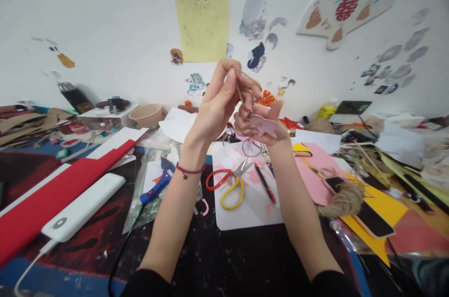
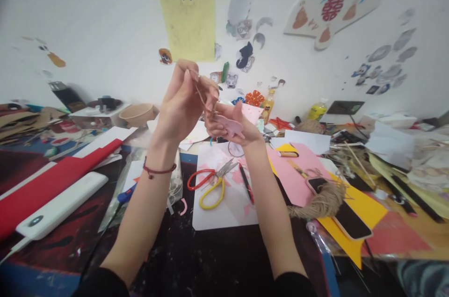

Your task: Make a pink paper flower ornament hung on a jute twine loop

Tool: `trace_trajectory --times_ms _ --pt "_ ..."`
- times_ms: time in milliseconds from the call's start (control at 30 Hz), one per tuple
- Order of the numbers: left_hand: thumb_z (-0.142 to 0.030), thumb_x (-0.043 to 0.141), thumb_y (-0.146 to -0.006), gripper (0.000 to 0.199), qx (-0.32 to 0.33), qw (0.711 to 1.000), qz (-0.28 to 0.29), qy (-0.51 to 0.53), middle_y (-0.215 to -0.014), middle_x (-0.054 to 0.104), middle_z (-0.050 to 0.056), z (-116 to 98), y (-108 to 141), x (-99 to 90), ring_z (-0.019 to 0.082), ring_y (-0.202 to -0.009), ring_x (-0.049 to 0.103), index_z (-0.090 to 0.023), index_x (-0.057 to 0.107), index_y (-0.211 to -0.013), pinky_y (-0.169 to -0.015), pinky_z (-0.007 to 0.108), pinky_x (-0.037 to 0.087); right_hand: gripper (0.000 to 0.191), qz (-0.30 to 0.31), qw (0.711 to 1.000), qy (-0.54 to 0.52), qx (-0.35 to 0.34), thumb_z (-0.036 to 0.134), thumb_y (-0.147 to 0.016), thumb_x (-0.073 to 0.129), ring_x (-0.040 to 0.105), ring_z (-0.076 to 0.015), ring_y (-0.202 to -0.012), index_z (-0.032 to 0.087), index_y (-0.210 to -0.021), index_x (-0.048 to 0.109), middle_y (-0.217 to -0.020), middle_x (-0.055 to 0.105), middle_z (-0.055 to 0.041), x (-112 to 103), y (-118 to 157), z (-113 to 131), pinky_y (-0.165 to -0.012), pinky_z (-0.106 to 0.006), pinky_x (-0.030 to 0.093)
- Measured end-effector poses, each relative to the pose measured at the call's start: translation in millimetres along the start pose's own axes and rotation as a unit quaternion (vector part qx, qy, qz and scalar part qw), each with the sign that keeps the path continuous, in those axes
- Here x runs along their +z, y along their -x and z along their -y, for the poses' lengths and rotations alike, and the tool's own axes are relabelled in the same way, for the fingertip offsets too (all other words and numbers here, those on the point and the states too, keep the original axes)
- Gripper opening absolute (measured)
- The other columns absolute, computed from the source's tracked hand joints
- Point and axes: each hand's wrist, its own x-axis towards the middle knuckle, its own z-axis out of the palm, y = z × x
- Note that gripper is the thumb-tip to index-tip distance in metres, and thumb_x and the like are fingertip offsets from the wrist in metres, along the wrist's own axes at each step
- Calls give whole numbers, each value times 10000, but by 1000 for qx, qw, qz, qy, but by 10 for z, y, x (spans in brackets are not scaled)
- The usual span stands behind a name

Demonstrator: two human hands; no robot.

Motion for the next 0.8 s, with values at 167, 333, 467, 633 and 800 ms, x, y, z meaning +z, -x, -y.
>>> trace_trajectory --times_ms 167,333,467,633,800 --pt "-430 392 -1055 172 29 997 -23 61 -927 710 19 27 70 6 126 -618 608 -272 401 -988 -591 297 519 489 36 998 46 -17 509 -710 845 351 -70 -585 226 -988 560 -762 456 48 -8 18 -10 -496 -193 275" --pt "-410 396 -1057 138 32 995 -40 80 -952 712 18 93 100 -64 113 -620 620 -282 405 -1005 -492 245 479 424 29 990 136 19 423 -795 765 594 -161 -825 231 -1086 524 -894 630 -13 11 -3 11 -738 -282 492" --pt "-413 437 -1047 144 30 995 -59 73 -933 714 18 108 98 -139 117 -659 634 -279 433 -994 -515 249 472 382 -26 978 205 10 345 -823 753 610 -214 -1119 242 -1144 572 -1167 627 -50 37 -12 49 -1033 -394 481" --pt "-380 448 -1048 133 45 995 -63 63 -929 728 26 35 97 -147 131 -680 654 -270 457 -974 -631 294 529 274 -103 944 313 0 290 -876 714 588 -230 -1249 235 -1141 671 -1218 671 -48 87 -12 94 -1161 -432 408" --pt "-391 490 -1030 132 55 994 -81 41 -943 727 49 -26 97 -135 169 -831 714 -269 492 -979 -654 304 546 227 -143 926 350 -17 287 -941 624 657 -204 -1124 269 -1139 735 -1131 725 -9 143 -15 85 -1072 -401 492"
